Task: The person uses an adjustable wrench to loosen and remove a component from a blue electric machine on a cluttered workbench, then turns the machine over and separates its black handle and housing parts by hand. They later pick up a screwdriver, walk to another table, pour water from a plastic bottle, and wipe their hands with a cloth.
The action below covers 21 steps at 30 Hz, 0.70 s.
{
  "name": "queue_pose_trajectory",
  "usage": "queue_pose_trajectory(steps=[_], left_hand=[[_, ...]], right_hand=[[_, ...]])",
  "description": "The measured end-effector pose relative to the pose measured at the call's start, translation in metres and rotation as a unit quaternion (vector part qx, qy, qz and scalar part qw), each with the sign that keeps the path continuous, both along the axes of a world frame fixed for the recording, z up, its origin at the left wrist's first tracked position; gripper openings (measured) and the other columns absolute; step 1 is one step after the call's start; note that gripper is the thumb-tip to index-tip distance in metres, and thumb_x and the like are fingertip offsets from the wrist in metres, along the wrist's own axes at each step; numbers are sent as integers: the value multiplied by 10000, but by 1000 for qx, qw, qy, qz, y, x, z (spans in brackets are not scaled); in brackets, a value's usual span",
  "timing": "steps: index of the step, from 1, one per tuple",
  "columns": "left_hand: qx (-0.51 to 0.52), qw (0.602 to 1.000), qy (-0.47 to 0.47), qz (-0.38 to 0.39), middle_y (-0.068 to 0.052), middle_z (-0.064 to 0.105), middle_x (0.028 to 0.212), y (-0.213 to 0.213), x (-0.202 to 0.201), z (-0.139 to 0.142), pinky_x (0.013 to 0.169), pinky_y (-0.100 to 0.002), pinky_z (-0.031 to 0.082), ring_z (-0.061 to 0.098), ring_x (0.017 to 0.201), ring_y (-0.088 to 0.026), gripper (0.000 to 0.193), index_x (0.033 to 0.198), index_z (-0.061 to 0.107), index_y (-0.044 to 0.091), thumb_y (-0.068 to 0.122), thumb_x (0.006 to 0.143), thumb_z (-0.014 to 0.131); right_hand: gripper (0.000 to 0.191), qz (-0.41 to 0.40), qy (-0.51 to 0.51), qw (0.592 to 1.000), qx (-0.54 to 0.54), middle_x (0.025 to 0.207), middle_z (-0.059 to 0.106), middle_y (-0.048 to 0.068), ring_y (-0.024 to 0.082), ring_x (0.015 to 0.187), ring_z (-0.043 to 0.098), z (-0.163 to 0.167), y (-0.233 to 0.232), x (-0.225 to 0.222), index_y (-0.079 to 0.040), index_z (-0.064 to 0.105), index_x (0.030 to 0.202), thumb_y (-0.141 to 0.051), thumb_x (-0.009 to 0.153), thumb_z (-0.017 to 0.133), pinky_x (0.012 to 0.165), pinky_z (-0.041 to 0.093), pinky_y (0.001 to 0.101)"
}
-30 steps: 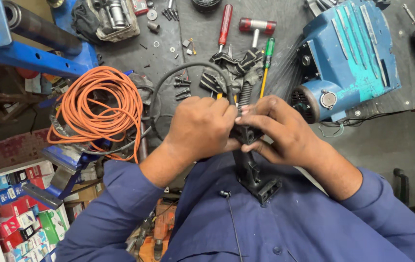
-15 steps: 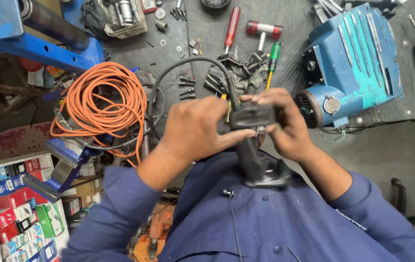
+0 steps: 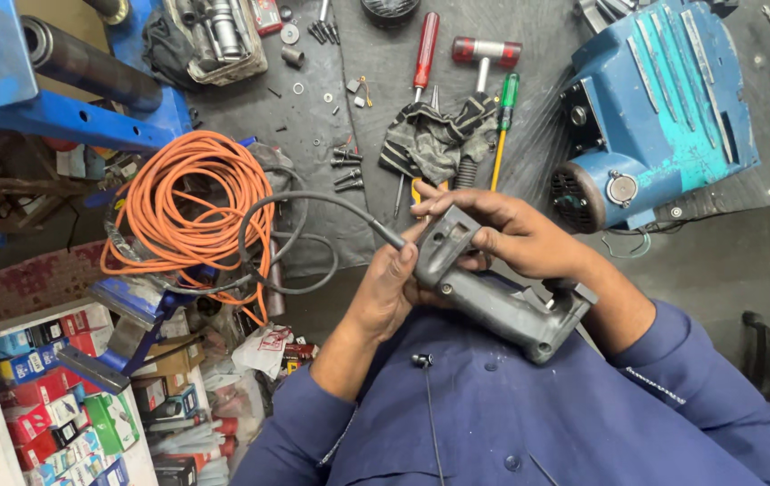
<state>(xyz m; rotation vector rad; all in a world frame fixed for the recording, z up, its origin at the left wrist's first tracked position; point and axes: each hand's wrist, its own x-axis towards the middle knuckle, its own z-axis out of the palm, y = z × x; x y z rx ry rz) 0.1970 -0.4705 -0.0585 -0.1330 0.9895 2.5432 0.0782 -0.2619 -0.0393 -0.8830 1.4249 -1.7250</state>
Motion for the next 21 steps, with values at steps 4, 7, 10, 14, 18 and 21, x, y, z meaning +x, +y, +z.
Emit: queue_pose_trajectory(steps=[4,7,10,14,18,21], left_hand=[[7,1000,-21,-1,-233,667,1255,1,0,-4,867,-469,642,716,1087,-301,767,1529,414,-97,497,1068,567],[27,999,-21,18,-250,660,1253,15,-7,-6,835,-484,639,717,1076,-323,713,1526,397,-64,459,1061,528],[103,994,-33,18,-289,616,1336,34,-24,-6,864,-507,626,698,1128,-355,678,1548,351,-30,444,1077,469],[218,975,-51,-9,-290,492,1506,78,-43,-2,1004,-514,571,642,1261,-391,628,1583,275,59,444,1105,409],[206,977,-56,-17,-183,423,1619,146,-73,6,1073,-492,536,588,1379,-306,643,1626,249,90,423,1088,364],[91,995,-27,-14,-185,482,1551,183,-101,6,1058,-440,553,610,1326,-283,642,1601,285,85,459,1085,364]], right_hand=[[633,-38,-43,997,57,1548,537,195,347,1482,470,0,20,-9,-1,475,1508,-383,1026,622,1227,358,488],[737,-133,-267,949,-106,1547,514,211,420,1456,475,0,47,-15,7,434,1500,-471,986,660,1204,386,546],[835,-189,-162,963,-103,1435,590,273,456,1384,582,10,86,-5,47,466,1486,-603,997,654,1209,428,531],[840,-404,19,911,-78,1407,563,195,315,1303,571,22,118,23,-21,432,1516,-623,986,680,1204,440,479],[716,-469,49,870,-145,1482,503,139,259,1346,499,37,159,1,-66,399,1524,-456,1014,716,1218,378,441],[635,-432,3,891,-141,1485,521,148,250,1381,475,41,200,-35,-26,442,1504,-367,1030,692,1260,327,412]])
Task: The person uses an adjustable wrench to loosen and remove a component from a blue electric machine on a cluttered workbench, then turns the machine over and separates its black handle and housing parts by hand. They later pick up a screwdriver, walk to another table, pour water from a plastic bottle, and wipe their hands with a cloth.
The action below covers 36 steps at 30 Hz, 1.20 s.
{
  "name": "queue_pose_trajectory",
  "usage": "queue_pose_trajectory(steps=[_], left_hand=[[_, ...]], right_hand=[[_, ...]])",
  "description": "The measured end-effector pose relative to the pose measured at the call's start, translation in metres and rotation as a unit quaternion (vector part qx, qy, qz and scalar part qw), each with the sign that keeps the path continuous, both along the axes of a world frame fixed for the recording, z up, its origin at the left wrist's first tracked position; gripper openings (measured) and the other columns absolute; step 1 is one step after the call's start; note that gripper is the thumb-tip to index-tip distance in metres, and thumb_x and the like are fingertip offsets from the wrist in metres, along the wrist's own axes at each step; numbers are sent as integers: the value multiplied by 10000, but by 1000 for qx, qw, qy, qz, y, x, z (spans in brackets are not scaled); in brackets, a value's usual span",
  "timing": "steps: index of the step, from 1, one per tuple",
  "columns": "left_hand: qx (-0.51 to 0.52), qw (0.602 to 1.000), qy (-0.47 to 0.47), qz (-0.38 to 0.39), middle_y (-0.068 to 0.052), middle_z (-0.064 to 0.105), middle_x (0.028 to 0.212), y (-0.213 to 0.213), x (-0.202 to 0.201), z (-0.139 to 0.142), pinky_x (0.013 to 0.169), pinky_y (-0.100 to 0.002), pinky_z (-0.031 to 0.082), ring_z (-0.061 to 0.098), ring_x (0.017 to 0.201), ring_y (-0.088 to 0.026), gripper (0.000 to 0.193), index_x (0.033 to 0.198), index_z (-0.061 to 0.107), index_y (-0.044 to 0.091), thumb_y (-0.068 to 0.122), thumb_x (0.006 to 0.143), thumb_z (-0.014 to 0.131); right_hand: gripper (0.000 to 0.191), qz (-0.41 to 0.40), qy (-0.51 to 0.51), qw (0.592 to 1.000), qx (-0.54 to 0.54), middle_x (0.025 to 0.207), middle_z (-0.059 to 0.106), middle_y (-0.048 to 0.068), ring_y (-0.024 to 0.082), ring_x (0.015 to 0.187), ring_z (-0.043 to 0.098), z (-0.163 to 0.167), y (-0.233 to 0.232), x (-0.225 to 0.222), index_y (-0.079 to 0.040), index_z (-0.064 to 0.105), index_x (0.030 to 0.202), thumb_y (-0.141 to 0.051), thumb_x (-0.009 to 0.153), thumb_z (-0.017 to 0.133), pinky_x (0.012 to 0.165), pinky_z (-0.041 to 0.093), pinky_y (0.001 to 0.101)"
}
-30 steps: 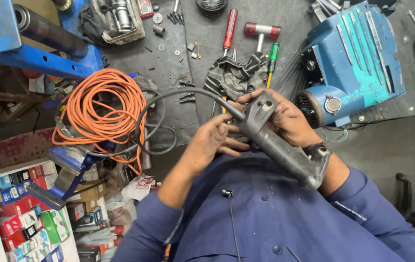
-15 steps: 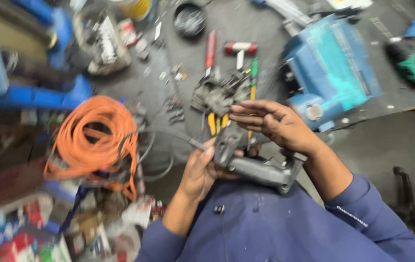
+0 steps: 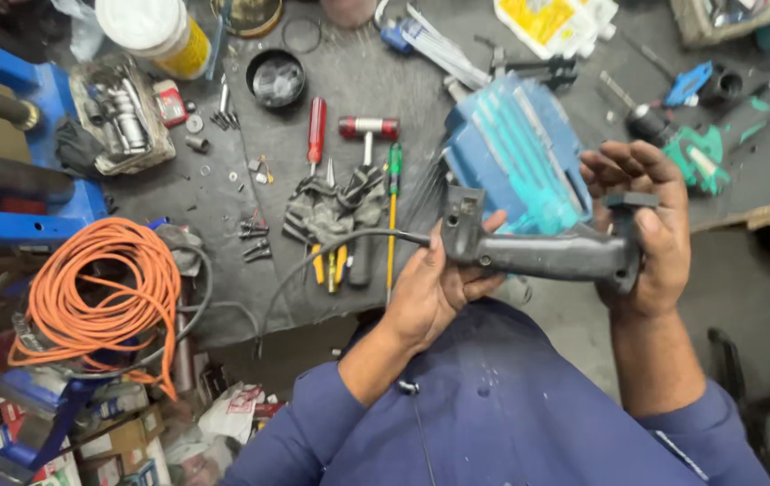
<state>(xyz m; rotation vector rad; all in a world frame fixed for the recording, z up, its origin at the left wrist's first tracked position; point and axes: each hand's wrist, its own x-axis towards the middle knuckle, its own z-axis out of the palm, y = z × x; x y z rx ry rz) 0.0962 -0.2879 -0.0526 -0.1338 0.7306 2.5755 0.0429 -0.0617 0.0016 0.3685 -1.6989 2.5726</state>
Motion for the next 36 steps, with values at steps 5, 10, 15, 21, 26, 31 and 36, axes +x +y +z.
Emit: queue_pose_trajectory(steps=[5,10,15,21,26,31,36], left_hand=[[-299,950,-7,-83,-213,767,1045,14,-33,-2,690,-350,640,770,794,-265,584,1145,659,-101,441,1104,446],[-450,877,7,-167,-98,739,772,-22,-12,34,489,-289,571,721,570,-161,349,972,681,-18,308,1010,564],[-856,496,91,114,-106,730,915,-77,-17,41,695,-419,547,733,799,-305,203,1085,743,148,300,951,738],[-896,370,222,108,-138,676,1203,-98,-41,-24,879,-459,498,626,1112,-384,435,1067,716,129,335,705,842],[-774,529,70,340,-105,649,1134,-93,-44,-11,949,-398,524,648,1051,-285,230,1232,610,75,223,1056,627],[-588,732,123,321,-60,582,935,-41,-17,59,681,-362,564,642,795,-178,353,1108,530,35,290,931,700],[-176,970,143,89,-22,655,974,53,22,81,819,-261,481,572,914,-66,261,1048,679,20,277,1081,645]], right_hand=[[531,65,-6,977,205,1518,544,146,243,1470,459,-22,57,-73,3,463,1496,-192,1017,584,1291,304,390],[344,66,103,942,312,1460,572,131,235,1465,507,-67,56,-93,11,556,1394,-35,1054,546,1286,353,360],[446,68,106,969,211,1542,505,135,252,1507,449,-75,56,-97,5,467,1494,-73,1087,633,1319,318,368],[587,-5,157,973,167,1629,427,117,239,1530,381,-60,68,-84,-70,353,1558,-216,1117,711,1330,259,375],[681,-9,201,968,148,1654,359,90,210,1581,315,-43,56,-49,-145,327,1589,-365,1075,717,1347,207,375],[720,75,337,931,118,1642,306,134,377,1609,249,-14,1,-18,-184,382,1527,-508,955,675,1334,214,551],[548,15,484,872,79,1525,367,76,368,1413,423,17,-58,12,-274,456,1409,-418,950,716,1178,403,606]])
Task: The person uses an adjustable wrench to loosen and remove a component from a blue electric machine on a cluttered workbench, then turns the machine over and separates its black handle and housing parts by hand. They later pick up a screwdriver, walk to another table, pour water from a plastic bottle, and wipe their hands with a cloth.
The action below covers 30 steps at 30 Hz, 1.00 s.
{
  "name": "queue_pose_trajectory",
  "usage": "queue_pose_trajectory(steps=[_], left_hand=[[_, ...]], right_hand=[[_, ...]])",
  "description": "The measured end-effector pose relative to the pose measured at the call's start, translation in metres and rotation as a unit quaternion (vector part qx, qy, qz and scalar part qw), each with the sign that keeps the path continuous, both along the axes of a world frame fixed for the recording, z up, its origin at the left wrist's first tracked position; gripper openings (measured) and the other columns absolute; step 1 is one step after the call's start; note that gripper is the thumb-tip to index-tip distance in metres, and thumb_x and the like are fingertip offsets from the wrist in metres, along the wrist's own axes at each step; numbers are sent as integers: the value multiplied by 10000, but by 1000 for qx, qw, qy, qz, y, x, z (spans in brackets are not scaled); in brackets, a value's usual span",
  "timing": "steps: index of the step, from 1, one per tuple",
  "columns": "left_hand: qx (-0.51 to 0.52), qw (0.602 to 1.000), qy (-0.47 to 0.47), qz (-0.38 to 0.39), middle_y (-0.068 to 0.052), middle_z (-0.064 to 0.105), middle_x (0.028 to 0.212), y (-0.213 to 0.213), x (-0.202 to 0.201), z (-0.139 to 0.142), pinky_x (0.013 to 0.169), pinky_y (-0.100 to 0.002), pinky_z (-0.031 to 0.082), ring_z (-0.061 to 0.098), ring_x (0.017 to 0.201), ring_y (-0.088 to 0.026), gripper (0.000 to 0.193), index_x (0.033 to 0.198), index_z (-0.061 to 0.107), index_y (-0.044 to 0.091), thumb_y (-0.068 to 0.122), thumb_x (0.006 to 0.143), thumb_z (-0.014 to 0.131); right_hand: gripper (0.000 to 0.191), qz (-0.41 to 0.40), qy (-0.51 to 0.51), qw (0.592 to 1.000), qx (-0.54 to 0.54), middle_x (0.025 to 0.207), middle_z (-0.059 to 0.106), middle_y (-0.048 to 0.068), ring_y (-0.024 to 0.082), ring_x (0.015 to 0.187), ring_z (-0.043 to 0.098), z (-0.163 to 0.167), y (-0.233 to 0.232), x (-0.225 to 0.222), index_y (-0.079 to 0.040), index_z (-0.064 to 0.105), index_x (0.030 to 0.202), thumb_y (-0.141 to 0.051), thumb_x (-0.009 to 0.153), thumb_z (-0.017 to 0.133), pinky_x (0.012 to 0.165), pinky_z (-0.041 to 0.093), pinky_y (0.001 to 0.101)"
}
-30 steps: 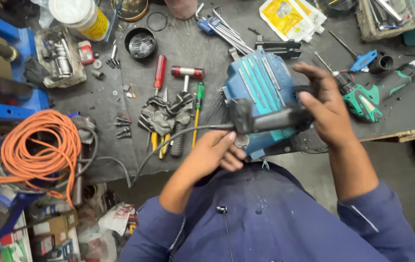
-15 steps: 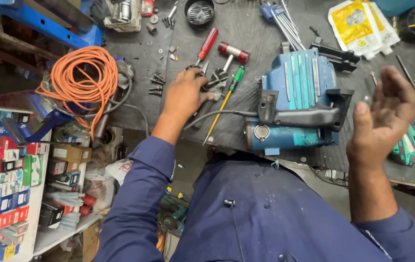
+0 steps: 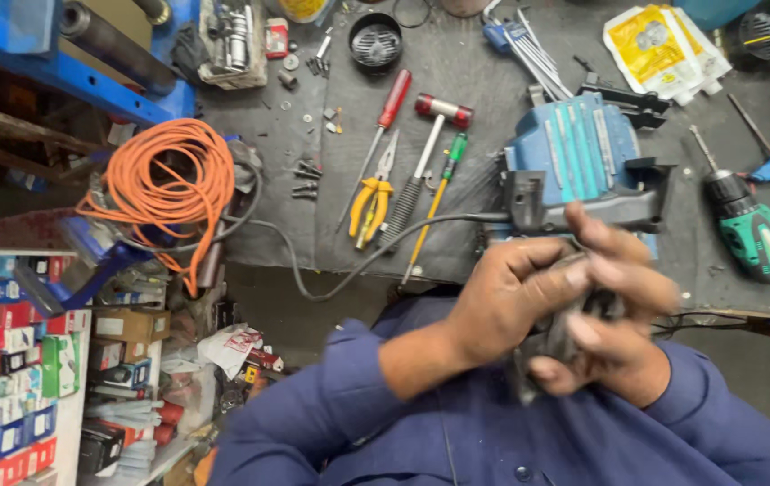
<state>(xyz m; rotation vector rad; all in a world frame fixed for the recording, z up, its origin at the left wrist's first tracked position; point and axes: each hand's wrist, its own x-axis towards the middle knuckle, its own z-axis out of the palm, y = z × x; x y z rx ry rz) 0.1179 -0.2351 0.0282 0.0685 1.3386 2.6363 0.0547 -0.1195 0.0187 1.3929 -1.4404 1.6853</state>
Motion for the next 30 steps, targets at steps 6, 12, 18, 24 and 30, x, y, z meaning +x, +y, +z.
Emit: queue_pose_trajectory(steps=[6,12,18,24,30], left_hand=[[82,991,108,-4,-60,617,1072,-36,21,-17,908,-244,495,581,988,-104,338,1177,570,-29,303,1228,534],[-538,712,449,-48,-217,647,1213,-91,-1,-9,927,-393,570,682,1053,-333,582,1403,536,-50,335,981,646],[-421,777,456,107,-85,407,1563,-126,4,6,1183,-388,451,522,1407,-263,645,1585,343,148,460,1083,601],[-146,930,237,240,-157,119,1742,-89,8,0,1295,-449,304,188,1599,-288,764,1631,216,86,618,1112,390],[-147,907,215,331,-155,392,1521,-168,-22,4,1165,-356,389,405,1377,-269,616,1444,476,46,573,1148,363]], right_hand=[[392,-31,-265,961,-73,1114,560,153,282,862,657,25,-43,32,-211,469,1359,-331,1044,670,770,632,483],[349,160,-664,730,-16,682,480,104,233,576,556,-3,-31,-17,57,550,1057,-282,1129,592,678,563,452],[606,82,-560,823,-42,1131,622,236,308,1003,608,15,-39,5,119,543,1321,-431,1078,472,962,477,447],[1207,-27,-342,898,276,1712,-78,274,365,1642,-80,37,-110,54,54,67,1573,-921,867,145,1358,-26,465],[1351,342,-535,769,71,1712,59,302,416,1634,54,17,-111,79,53,123,1588,-1000,743,182,1362,19,522]])
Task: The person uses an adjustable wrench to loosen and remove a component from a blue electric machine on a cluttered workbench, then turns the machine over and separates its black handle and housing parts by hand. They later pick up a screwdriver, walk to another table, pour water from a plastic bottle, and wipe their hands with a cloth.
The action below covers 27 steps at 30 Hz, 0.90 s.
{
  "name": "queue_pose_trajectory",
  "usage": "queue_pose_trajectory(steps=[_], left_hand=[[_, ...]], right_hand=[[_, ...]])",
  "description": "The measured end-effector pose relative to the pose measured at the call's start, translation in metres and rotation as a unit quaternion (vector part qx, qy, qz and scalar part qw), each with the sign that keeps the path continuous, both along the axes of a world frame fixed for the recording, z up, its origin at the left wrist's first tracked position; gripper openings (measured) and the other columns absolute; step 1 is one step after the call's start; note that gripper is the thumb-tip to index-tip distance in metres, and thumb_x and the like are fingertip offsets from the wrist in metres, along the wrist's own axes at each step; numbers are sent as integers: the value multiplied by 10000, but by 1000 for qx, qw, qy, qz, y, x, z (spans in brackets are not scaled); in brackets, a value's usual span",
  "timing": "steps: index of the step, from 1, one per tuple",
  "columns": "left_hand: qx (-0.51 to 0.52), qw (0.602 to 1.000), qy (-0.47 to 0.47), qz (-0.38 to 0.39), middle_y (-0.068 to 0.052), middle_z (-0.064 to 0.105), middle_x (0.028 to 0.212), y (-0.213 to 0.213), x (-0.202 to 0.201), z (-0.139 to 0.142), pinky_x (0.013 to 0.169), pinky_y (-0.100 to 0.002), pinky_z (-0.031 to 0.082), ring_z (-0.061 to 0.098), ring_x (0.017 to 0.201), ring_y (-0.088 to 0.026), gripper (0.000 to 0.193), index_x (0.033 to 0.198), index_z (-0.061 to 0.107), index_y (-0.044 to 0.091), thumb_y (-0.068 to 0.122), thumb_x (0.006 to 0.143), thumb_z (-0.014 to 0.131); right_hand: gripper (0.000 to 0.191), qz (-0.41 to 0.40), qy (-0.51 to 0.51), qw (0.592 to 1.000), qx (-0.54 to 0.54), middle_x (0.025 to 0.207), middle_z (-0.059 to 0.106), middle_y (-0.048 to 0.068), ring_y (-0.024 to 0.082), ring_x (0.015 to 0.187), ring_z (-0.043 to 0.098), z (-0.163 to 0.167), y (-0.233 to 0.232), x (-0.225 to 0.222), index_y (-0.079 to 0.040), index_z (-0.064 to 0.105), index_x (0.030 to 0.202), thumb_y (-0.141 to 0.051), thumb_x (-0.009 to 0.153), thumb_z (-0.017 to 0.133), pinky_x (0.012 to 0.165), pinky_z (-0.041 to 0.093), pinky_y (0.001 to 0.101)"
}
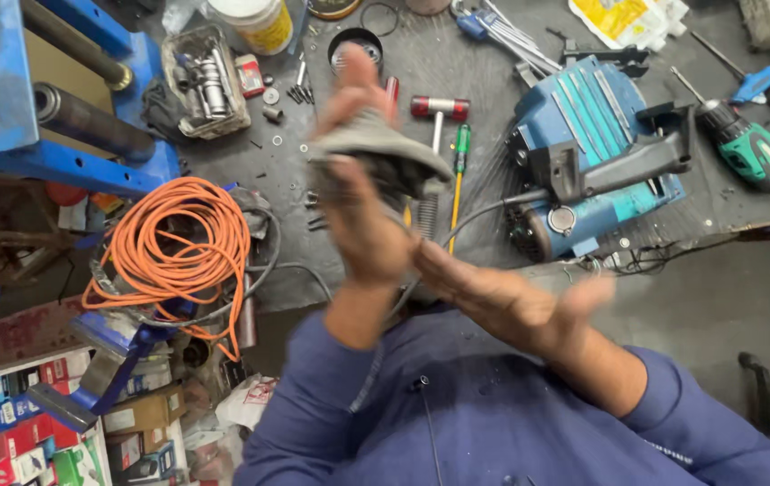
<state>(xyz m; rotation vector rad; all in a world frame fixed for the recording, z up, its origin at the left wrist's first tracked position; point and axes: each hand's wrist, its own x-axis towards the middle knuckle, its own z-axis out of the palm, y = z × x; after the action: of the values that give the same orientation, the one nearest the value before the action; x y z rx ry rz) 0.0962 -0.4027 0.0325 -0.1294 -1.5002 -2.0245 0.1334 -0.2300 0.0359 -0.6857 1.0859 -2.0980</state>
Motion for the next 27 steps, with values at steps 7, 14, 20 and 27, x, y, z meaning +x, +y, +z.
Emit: queue_pose_trajectory(steps=[7,14,20,27], left_hand=[[-372,910,52,-176,-136,701,1234,21,13,1,1295,-564,250,586,1340,-374,133,1041,704,123,214,1020,609],[135,886,-65,-439,-70,716,1018,60,39,-17,1082,-365,459,679,1123,-189,432,1019,627,58,457,1146,524],[115,940,-53,-318,-58,651,774,9,5,-11,621,-270,550,671,688,-147,511,1100,536,48,511,972,710],[-729,538,16,424,-135,749,1068,-78,-98,-70,827,-488,513,688,995,-319,466,1006,711,213,602,751,683]], right_hand=[[1249,-205,-248,942,-91,1719,228,259,383,1601,279,12,16,-23,-1,181,1673,-868,802,402,1350,187,492],[1148,-460,546,697,65,1729,27,119,277,1602,72,29,5,-25,-195,61,1695,-745,845,601,1348,75,453],[1196,-499,563,542,376,1737,-146,-1,187,1604,-105,-25,67,-78,-361,-42,1714,-640,883,771,1345,-21,419],[1019,-541,394,634,388,1751,-58,-15,191,1660,49,-81,153,-48,-282,36,1726,-286,1011,762,1394,70,363]])
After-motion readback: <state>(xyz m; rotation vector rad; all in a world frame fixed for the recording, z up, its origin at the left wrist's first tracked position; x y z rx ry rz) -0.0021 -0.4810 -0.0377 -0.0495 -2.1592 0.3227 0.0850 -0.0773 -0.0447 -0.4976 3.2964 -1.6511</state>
